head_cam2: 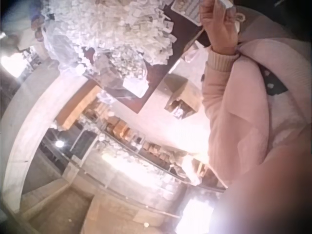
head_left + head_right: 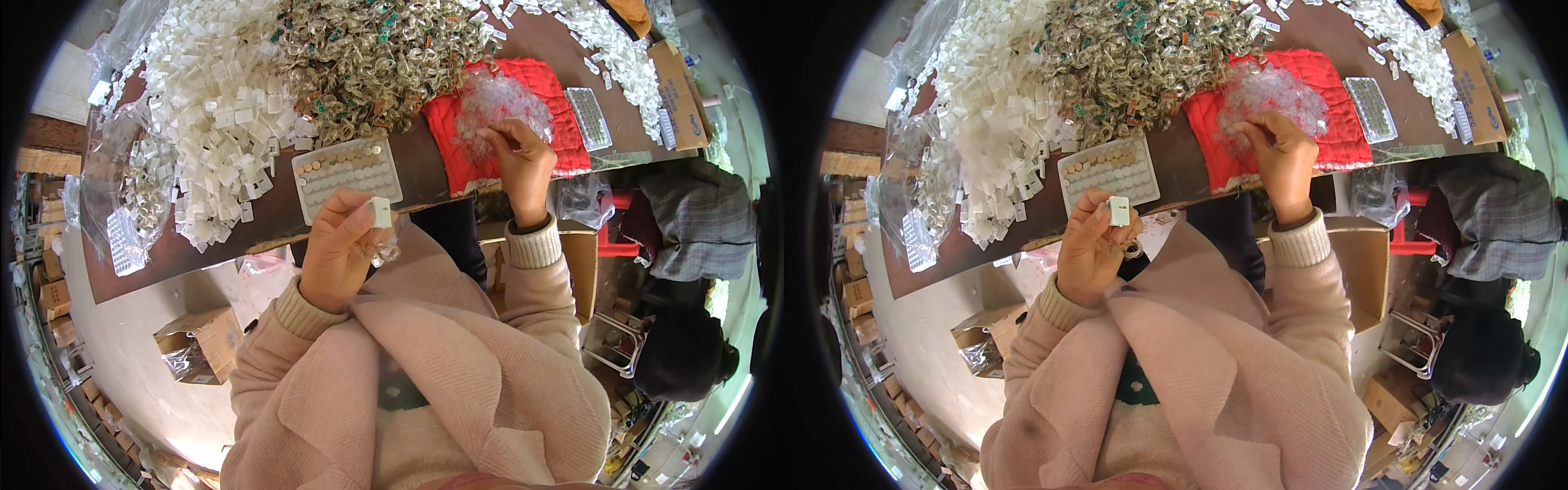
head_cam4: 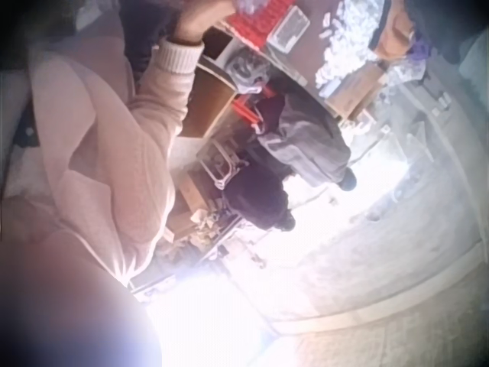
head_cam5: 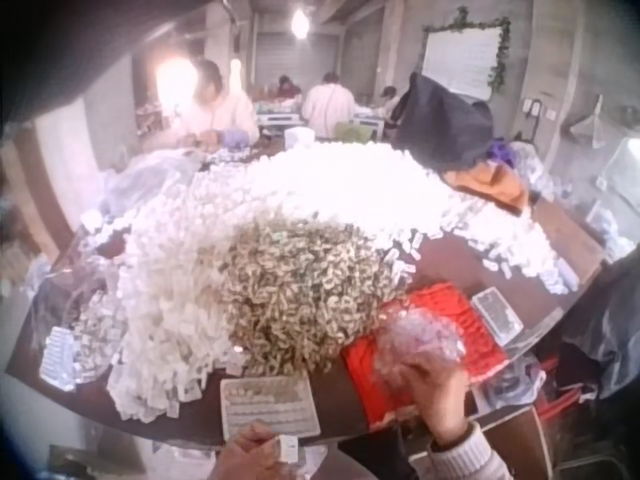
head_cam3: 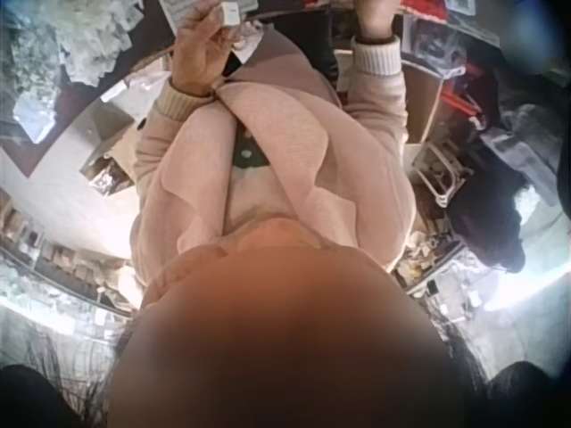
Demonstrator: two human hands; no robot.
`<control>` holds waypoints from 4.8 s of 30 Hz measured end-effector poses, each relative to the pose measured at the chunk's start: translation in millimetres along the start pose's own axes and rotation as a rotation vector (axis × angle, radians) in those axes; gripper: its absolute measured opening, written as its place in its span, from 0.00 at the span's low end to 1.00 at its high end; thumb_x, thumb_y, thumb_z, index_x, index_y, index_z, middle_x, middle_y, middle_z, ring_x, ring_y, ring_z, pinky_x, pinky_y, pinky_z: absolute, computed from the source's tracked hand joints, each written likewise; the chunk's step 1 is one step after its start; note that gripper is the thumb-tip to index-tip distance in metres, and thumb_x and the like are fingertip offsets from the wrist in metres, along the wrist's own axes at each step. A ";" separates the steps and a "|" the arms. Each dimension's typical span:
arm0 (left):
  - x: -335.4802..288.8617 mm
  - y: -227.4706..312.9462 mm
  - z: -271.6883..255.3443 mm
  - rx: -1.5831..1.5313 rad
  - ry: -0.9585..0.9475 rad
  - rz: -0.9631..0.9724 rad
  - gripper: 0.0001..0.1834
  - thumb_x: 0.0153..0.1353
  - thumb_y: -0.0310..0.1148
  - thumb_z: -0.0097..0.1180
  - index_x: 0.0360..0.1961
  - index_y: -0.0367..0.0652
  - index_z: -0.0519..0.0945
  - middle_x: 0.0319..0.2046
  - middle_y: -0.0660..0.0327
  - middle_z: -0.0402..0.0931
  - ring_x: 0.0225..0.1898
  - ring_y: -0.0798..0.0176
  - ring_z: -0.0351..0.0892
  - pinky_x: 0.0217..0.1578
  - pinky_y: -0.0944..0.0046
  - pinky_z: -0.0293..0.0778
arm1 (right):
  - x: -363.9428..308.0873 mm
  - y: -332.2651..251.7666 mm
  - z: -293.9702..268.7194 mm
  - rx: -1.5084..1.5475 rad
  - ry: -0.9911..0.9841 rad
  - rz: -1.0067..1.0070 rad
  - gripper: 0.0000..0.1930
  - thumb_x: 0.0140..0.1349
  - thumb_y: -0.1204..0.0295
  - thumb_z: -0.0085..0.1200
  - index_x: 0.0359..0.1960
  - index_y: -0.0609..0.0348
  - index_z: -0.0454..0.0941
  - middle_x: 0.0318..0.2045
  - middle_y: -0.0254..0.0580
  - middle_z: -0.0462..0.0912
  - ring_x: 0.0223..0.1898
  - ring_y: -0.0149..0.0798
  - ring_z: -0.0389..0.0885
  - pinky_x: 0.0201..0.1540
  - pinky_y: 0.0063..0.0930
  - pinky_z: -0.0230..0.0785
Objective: The person repeatedly picks small white plastic housings and metallic components from a table, inserts the metal parts into the housings, and places the assembled units into a white tray. The process is repeated continuously throughout the clip.
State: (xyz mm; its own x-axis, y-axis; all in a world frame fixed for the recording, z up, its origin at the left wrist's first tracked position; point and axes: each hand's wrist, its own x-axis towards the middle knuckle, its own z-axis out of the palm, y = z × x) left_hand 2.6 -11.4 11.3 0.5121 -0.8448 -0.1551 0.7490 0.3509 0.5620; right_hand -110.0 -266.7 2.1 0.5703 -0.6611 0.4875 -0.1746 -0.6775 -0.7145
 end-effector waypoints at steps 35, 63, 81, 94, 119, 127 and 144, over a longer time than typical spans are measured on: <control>-5.4 9.4 9.4 0.145 0.109 0.056 0.08 0.63 0.24 0.63 0.43 0.36 0.80 0.35 0.63 0.83 0.34 0.73 0.80 0.37 0.72 0.74 | -29.1 -115.2 13.4 0.220 -0.470 -0.444 0.19 0.53 0.80 0.61 0.48 0.62 0.77 0.35 0.43 0.83 0.32 0.46 0.82 0.33 0.35 0.76; 11.4 17.0 -4.7 -0.037 0.045 0.011 0.14 0.72 0.31 0.48 0.54 0.36 0.75 0.40 0.55 0.79 0.35 0.60 0.78 0.37 0.61 0.73 | 134.9 40.6 4.4 -0.303 -0.002 -0.023 0.06 0.62 0.72 0.59 0.36 0.61 0.84 0.28 0.50 0.86 0.30 0.48 0.86 0.35 0.37 0.78; 2.3 25.2 -1.7 0.029 0.098 -0.044 0.10 0.69 0.31 0.52 0.46 0.36 0.76 0.36 0.57 0.76 0.26 0.68 0.69 0.27 0.68 0.63 | 172.4 60.9 -18.1 0.440 -0.069 0.357 0.13 0.64 0.71 0.60 0.47 0.65 0.78 0.36 0.41 0.84 0.39 0.37 0.84 0.45 0.26 0.73; -20.9 41.7 -7.0 0.308 0.182 0.153 0.08 0.66 0.29 0.63 0.43 0.36 0.81 0.31 0.69 0.79 0.28 0.78 0.70 0.27 0.75 0.67 | -12.2 -137.2 53.7 0.112 -0.489 -0.559 0.17 0.50 0.81 0.61 0.44 0.57 0.81 0.43 0.44 0.82 0.38 0.48 0.78 0.40 0.38 0.74; -7.3 114.4 -60.3 1.370 0.646 0.929 0.12 0.57 0.22 0.65 0.43 0.41 0.84 0.33 0.64 0.78 0.22 0.71 0.73 0.23 0.73 0.71 | -27.4 -140.3 71.6 0.491 -0.499 -0.074 0.08 0.62 0.87 0.55 0.42 0.67 0.80 0.33 0.39 0.79 0.28 0.27 0.78 0.32 0.19 0.70; -0.2 62.5 -28.2 0.203 0.419 0.382 0.06 0.67 0.25 0.56 0.44 0.40 0.78 0.23 0.71 0.68 0.18 0.78 0.58 0.17 0.75 0.53 | -25.4 -154.0 94.3 0.828 -0.426 0.216 0.07 0.61 0.83 0.59 0.40 0.64 0.82 0.34 0.40 0.82 0.32 0.28 0.82 0.35 0.20 0.73; -24.8 49.9 -16.7 0.625 0.264 0.641 0.13 0.54 0.13 0.66 0.39 0.36 0.80 0.33 0.63 0.82 0.30 0.76 0.76 0.29 0.75 0.74 | -25.6 -159.3 72.4 0.690 -0.489 -0.035 0.08 0.58 0.84 0.62 0.39 0.62 0.85 0.32 0.42 0.83 0.31 0.33 0.82 0.33 0.21 0.73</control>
State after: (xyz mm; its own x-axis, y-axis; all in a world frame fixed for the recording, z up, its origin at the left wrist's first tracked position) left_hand 34.2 33.8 29.7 0.8857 -0.4193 0.1995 -0.0326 0.3725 0.9275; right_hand -38.7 -118.5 67.1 0.8773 -0.3215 0.3564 0.2881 -0.2413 -0.9267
